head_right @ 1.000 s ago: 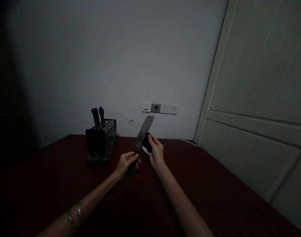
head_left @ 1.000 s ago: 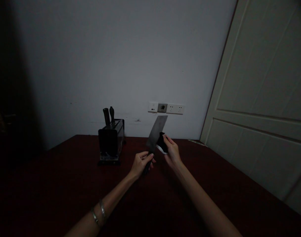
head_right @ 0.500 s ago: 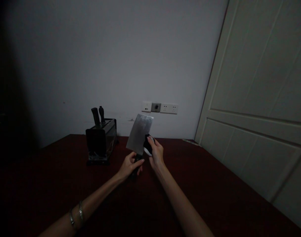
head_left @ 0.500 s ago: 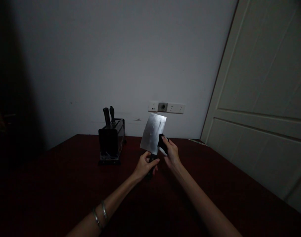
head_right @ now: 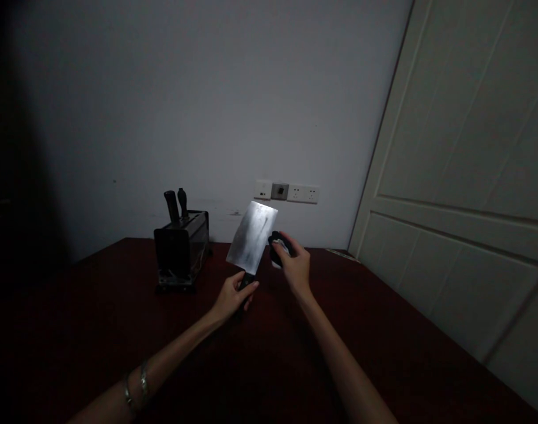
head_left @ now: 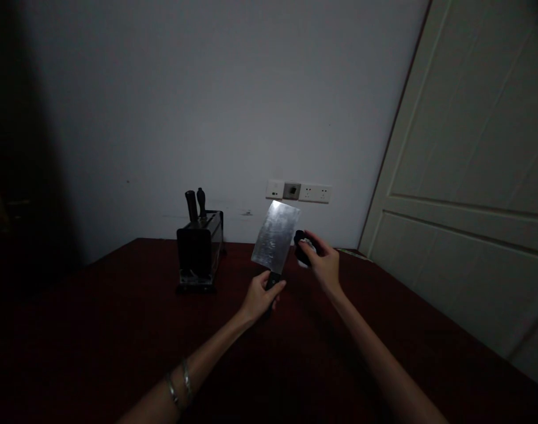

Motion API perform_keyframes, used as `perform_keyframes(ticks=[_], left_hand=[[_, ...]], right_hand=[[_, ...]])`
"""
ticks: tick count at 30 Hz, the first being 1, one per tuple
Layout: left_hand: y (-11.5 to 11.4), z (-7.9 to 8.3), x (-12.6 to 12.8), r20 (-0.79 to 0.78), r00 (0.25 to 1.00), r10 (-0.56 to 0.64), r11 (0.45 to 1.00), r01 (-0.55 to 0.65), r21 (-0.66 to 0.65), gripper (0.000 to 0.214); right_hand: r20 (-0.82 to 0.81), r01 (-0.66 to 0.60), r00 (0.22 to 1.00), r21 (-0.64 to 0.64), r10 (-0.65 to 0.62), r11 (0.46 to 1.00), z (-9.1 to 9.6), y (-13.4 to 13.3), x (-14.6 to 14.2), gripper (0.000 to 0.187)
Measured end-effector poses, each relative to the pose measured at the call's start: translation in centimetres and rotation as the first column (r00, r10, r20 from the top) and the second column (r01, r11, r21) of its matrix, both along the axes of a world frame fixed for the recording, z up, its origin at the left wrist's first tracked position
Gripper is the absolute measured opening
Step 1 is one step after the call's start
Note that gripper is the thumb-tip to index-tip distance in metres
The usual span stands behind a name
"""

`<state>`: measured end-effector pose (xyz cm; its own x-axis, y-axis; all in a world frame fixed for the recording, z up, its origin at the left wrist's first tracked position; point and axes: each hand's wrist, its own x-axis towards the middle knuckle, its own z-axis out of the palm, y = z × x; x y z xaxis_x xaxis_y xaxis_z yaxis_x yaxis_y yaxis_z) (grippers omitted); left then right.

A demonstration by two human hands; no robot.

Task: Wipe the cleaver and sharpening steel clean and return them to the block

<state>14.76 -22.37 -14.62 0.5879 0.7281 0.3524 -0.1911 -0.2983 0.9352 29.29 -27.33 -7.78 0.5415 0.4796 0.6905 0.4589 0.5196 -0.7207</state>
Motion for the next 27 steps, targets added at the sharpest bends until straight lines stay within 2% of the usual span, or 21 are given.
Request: perform_keyframes(ticks=[2,3,5,7,10,14,18,23,27], left_hand=[[0.0,-0.1,0.1,-0.004,1.0,0.014,1.0,-0.014,0.007,0.033],[0.0,-0.1,0.1,-0.003,1.0,0.019,1.0,-0.019,0.007,0.032],[-0.1,-0.1,0.2,0.003,1.0,0.031,0.999,-0.031,0.006,0.032],[-0.2,0.1,0.2,0.016,0.999,0.04,0.999,-0.04,0.003,0.032],[-0.3,0.3,0.2,0.039,0.999,0.034,0.999,-0.034,0.002,0.032],[-0.6,0.4,0.2,0.04,0.998,0.046,0.999,-0.046,0.001,0.032],[-0.7,0.4,0.2,0.036,0.996,0.077,0.996,-0.079,0.049,0.03],[-0.7,0.3,0.1,0.038,0.996,0.085,0.995,-0.086,0.04,0.03],[-0.9,0.5,0.1,0.059,0.995,0.086,0.995,-0.089,0.045,0.03]], right_hand=[[0.322,-0.038,0.946,0.006,0.034,0.999,0.7,-0.4,0.4,0.032],[0.486,-0.085,0.869,-0.026,0.087,0.996,1.0,-0.5,0.5,0.03],[0.724,-0.157,0.662,-0.124,0.197,0.98,1.4,-0.5,0.6,0.028],[0.824,-0.164,0.508,-0.194,0.251,0.967,1.5,-0.4,0.7,0.031],[0.869,-0.135,0.417,-0.23,0.266,0.964,1.5,-0.4,0.7,0.033],[0.868,-0.142,0.387,-0.278,0.312,0.95,1.8,-0.8,-0.1,0.04],[0.815,-0.176,0.449,-0.319,0.365,0.931,2.1,-0.9,-1.5,0.056],[0.804,-0.232,0.448,-0.318,0.391,0.919,2.2,-0.8,-1.6,0.041],[0.802,-0.239,0.445,-0.323,0.399,0.916,2.2,-1.2,-0.8,0.041]])
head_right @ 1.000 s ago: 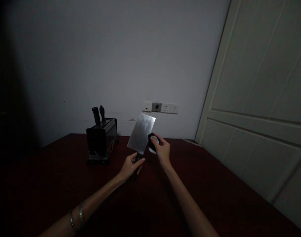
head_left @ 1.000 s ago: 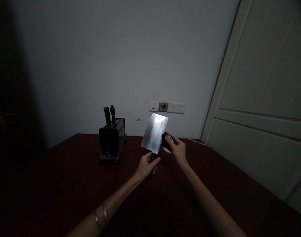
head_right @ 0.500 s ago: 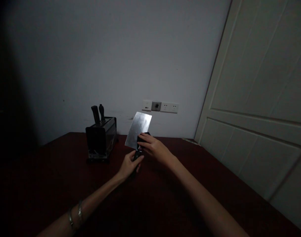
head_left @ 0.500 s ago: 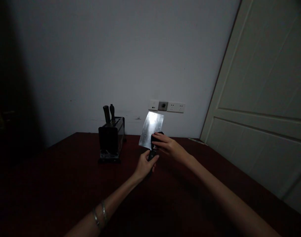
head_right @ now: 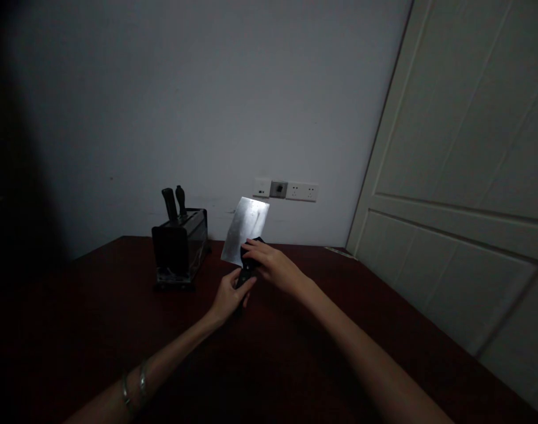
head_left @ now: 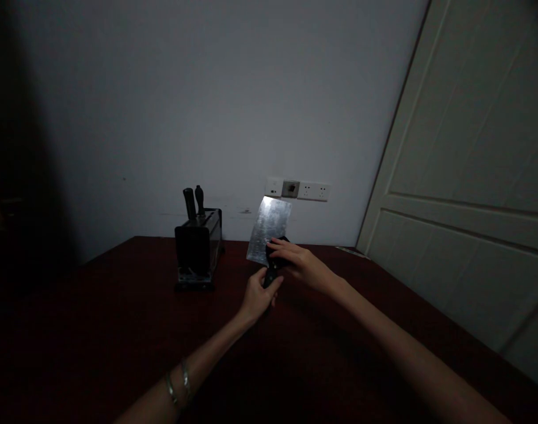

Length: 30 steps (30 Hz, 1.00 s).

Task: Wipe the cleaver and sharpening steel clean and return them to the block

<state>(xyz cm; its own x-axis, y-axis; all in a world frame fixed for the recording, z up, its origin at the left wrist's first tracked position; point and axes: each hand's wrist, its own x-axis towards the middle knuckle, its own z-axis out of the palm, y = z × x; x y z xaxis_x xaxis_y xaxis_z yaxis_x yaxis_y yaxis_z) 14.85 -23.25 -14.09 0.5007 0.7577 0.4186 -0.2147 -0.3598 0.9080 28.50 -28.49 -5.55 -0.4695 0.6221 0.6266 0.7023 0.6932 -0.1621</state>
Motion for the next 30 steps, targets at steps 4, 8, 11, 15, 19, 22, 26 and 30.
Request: perform_keyframes(ticks=[4,8,11,15,19,22,26,30], left_hand=[[-0.3,0.1,0.1,0.008,1.0,0.027,1.0,-0.027,-0.001,0.03],[-0.2,-0.3,0.2,0.007,0.999,0.037,0.999,-0.037,-0.016,0.03],[-0.1,-0.4,0.1,0.007,1.0,-0.006,0.999,0.006,-0.035,0.031],[-0.1,-0.1,-0.1,0.02,1.0,-0.013,0.999,0.014,-0.04,0.034],[-0.3,-0.2,0.0,0.022,1.0,0.017,1.0,-0.016,-0.015,0.032],[-0.3,-0.5,0.0,-0.005,0.999,0.037,0.999,-0.037,-0.009,0.028],[-0.1,-0.4,0.0,-0.011,1.0,0.01,0.999,-0.011,-0.044,0.03],[-0.1,0.2,-0.2,0.03,1.0,0.008,0.999,-0.007,-0.05,0.032]], right_hand=[[-0.006,0.02,1.0,0.024,-0.02,1.0,-0.5,0.1,-0.3,0.04],[-0.027,0.014,1.0,0.05,-0.013,0.999,-1.1,0.6,-1.0,0.037],[0.001,0.009,1.0,0.018,-0.009,1.0,-0.8,0.3,-0.8,0.039],[0.027,0.017,0.999,-0.025,-0.017,1.0,-0.1,-0.2,-0.2,0.045],[0.046,0.019,0.999,0.025,-0.02,0.999,-0.6,0.2,-0.5,0.043],[0.068,0.035,0.997,0.068,-0.039,0.997,-1.2,0.8,-1.2,0.04],[0.098,0.05,0.994,0.054,-0.056,0.997,-1.1,0.8,-1.1,0.041],[0.086,0.036,0.996,0.037,-0.039,0.999,-0.7,0.0,-0.1,0.046]])
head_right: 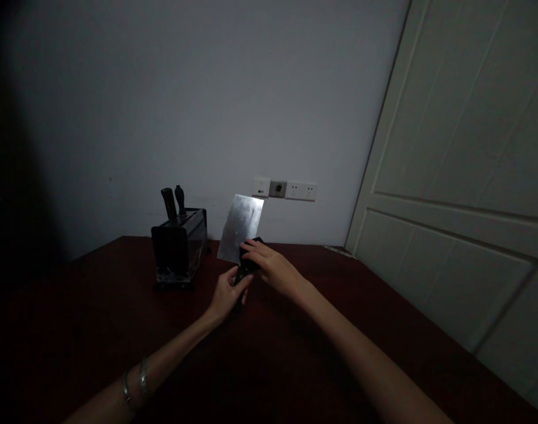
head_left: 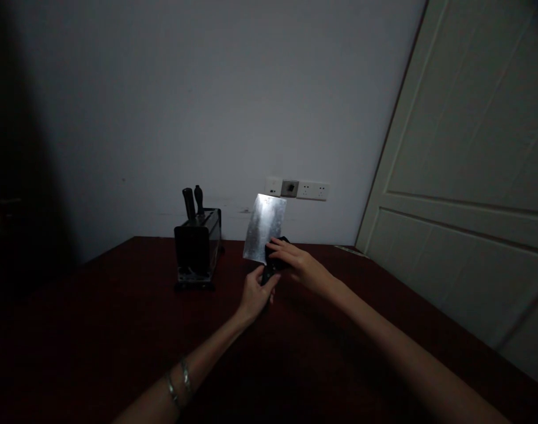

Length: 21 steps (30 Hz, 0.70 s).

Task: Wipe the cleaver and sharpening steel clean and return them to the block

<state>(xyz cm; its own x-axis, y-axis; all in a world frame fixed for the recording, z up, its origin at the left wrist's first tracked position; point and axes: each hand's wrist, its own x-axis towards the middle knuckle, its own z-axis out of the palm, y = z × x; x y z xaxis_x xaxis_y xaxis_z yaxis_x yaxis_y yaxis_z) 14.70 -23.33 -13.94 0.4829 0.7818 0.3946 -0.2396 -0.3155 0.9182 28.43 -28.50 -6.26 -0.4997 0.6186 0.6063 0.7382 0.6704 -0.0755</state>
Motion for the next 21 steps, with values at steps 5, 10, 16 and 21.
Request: perform_keyframes(ticks=[5,10,16,21], left_hand=[[-0.2,0.1,0.0,0.021,1.0,0.015,1.0,-0.015,-0.002,0.032],[0.2,-0.6,0.1,0.004,0.999,0.046,0.999,-0.046,0.027,0.031],[0.3,-1.0,0.2,-0.031,0.999,0.038,0.998,-0.036,0.058,0.027],[0.2,-0.7,0.0,-0.044,0.998,0.036,0.997,-0.033,0.066,0.026]], right_hand=[[-0.049,-0.008,0.999,0.006,0.008,1.0,-0.4,-0.3,0.3,0.044],[-0.083,-0.029,0.996,0.027,0.031,0.999,-1.0,0.4,0.2,0.042],[-0.083,-0.017,0.996,0.041,0.02,0.999,-1.5,1.1,-0.4,0.044],[-0.062,-0.034,0.997,0.092,0.039,0.995,-1.5,1.6,-1.5,0.04]])
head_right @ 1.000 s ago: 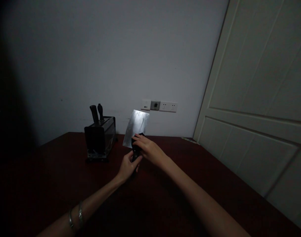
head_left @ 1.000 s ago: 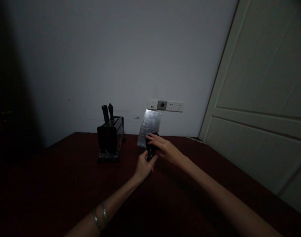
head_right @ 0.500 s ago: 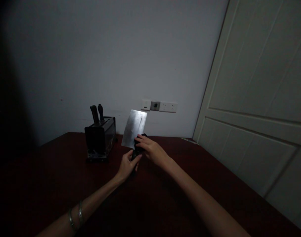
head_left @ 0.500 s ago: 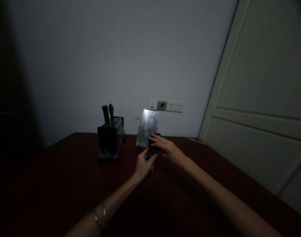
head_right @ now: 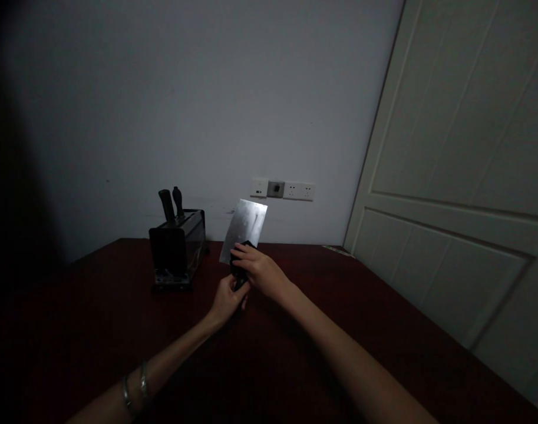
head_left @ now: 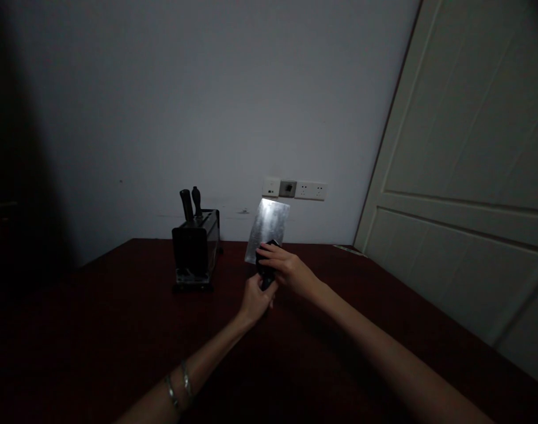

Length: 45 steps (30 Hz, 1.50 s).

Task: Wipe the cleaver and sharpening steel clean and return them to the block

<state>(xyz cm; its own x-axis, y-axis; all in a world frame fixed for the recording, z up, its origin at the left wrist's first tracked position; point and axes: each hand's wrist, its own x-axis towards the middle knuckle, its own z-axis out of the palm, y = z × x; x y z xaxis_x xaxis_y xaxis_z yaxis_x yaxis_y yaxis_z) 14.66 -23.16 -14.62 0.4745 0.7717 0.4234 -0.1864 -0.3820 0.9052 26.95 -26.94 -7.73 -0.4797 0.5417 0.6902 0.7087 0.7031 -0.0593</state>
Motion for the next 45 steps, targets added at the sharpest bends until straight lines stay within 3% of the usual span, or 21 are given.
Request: perform_keyframes(ticks=[8,14,23,30,34,39,45], left_hand=[[-0.1,0.8,-0.2,0.081,0.994,-0.073,0.991,0.081,-0.102,0.029],[-0.2,0.9,-0.3,0.074,0.994,-0.085,0.995,0.089,-0.051,0.025],[-0.4,1.0,-0.3,0.022,0.999,-0.032,0.999,0.032,-0.002,0.023],[0.1,1.5,-0.6,0.067,0.995,-0.077,0.995,0.081,-0.059,0.028],[0.3,2.1,-0.9,0.091,0.995,-0.047,0.997,0.052,-0.056,0.03],[0.4,2.3,-1.0,0.098,0.994,-0.038,0.998,0.042,-0.042,0.03],[0.2,2.2,-1.0,0.089,0.995,-0.036,0.998,0.041,-0.052,0.031]], right_hand=[[0.176,0.034,0.983,0.053,-0.043,0.998,0.7,-1.3,1.3,0.036],[0.231,0.057,0.971,0.02,-0.06,0.998,1.3,-2.7,1.5,0.037],[0.287,0.076,0.955,0.027,-0.081,0.997,1.6,-2.4,0.5,0.034],[0.355,0.092,0.93,0.032,-0.097,0.995,1.7,-3.3,2.8,0.035],[0.28,0.146,0.947,0.068,-0.16,0.987,0.0,-3.8,5.0,0.04],[0.087,0.267,0.957,0.097,-0.276,0.959,-3.7,-3.6,7.6,0.043],[0.173,0.439,0.887,-0.032,-0.428,0.898,-7.9,-3.2,7.7,0.042]])
